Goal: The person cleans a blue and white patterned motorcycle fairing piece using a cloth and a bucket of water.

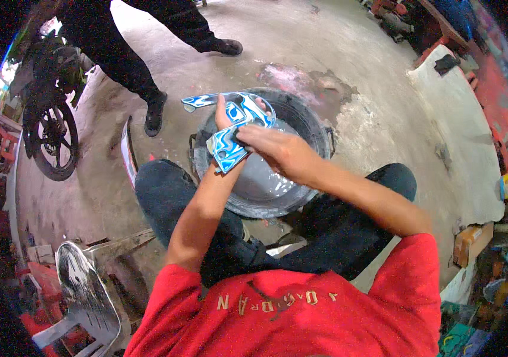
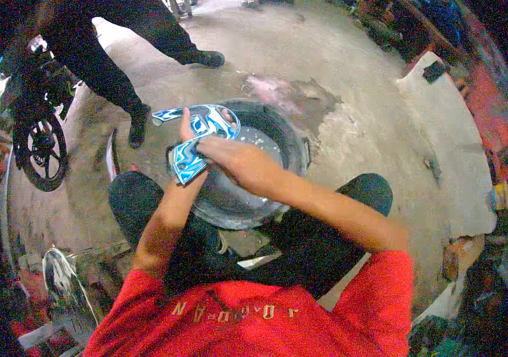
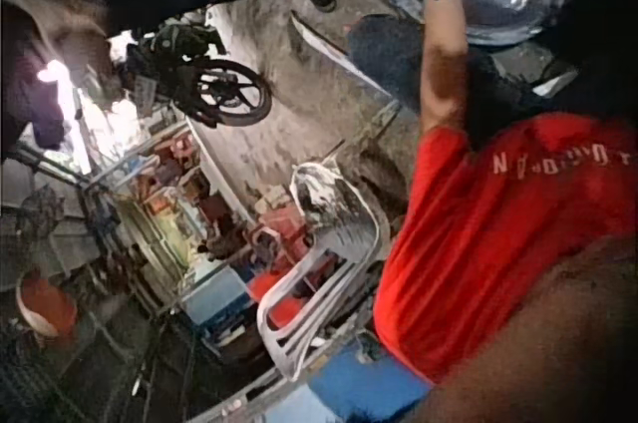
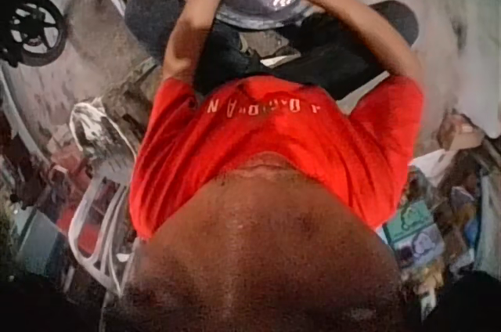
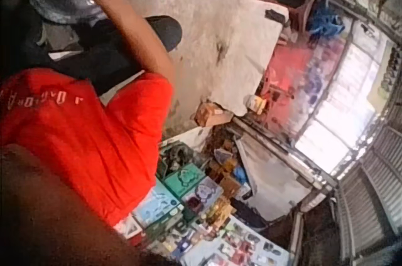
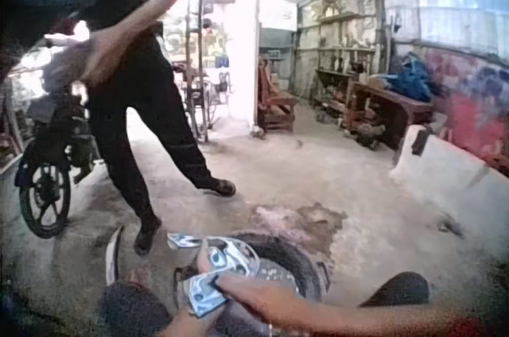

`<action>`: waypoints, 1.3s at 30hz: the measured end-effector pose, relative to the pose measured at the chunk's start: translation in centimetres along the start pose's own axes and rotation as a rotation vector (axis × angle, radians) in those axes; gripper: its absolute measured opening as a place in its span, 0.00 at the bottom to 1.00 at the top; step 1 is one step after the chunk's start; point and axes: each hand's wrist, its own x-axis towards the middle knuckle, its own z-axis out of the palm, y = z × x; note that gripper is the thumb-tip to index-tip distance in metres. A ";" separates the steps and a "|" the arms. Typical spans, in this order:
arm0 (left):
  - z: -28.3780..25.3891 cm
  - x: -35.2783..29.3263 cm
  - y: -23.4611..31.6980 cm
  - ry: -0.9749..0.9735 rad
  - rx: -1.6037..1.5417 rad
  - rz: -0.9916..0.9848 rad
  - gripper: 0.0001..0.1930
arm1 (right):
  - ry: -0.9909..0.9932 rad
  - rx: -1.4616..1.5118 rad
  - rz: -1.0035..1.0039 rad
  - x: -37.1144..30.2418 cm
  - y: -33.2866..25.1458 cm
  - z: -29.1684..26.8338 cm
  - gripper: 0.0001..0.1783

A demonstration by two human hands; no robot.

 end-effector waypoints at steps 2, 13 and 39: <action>-0.3 0.9 0.3 -0.042 -0.028 0.007 0.34 | -0.029 0.018 0.013 0.5 1.1 -0.4 0.26; -0.1 2.0 -2.1 0.066 -0.069 0.144 0.16 | -0.107 0.075 0.289 1.4 2.8 -0.9 0.26; 0.8 1.3 -1.7 0.073 -0.059 0.178 0.26 | -0.012 0.080 0.222 0.0 4.7 0.7 0.29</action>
